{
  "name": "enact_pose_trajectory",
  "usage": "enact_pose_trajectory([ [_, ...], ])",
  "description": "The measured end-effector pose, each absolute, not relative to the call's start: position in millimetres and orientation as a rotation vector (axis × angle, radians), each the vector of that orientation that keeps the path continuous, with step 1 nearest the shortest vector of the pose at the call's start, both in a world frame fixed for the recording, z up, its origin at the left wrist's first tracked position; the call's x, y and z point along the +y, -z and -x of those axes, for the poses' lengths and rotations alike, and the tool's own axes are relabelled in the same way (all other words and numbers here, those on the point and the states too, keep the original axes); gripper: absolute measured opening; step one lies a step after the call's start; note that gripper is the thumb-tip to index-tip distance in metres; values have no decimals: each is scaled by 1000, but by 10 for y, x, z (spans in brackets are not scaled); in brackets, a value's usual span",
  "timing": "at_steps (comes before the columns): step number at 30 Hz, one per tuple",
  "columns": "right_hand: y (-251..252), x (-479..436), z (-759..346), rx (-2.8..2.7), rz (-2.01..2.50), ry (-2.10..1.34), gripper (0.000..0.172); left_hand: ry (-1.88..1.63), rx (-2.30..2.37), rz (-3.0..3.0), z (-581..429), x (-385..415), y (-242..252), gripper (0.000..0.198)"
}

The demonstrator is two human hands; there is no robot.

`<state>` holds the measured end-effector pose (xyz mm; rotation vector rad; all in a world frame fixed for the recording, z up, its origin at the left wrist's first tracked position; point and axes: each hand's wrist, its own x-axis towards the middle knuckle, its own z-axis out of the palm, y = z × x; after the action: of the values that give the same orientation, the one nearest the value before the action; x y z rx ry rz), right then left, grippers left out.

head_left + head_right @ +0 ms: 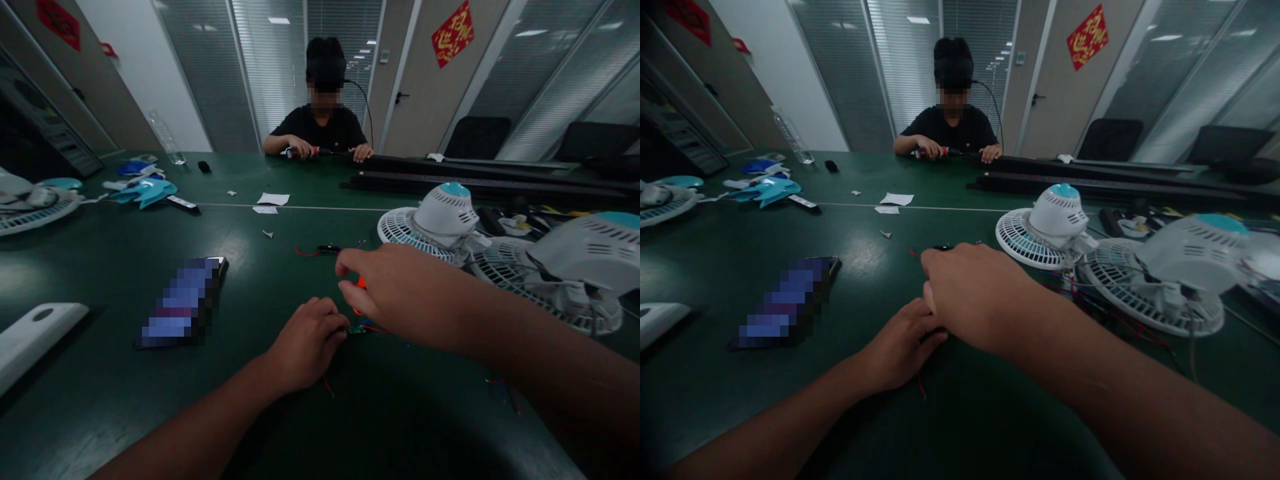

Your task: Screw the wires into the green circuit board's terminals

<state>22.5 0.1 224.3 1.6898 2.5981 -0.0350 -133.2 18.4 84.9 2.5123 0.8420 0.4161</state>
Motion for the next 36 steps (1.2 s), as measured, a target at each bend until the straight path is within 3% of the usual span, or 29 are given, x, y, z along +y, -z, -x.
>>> enact_pose_trajectory([
  [27,-2276,-24,-281,2638,-1666,130,26,-400,860,-2514,1324,186,-868,18],
  [29,-2298,-49,-259,2616,-1682,115,30,-418,851,-2506,1321,185,-865,16],
  [33,-2331,-78,-195,2562,-1740,42,52,-470,842,-2484,1319,180,-853,14],
  [36,-2322,-61,-172,2545,-1714,-18,51,-445,859,-2505,1316,177,-867,15],
])
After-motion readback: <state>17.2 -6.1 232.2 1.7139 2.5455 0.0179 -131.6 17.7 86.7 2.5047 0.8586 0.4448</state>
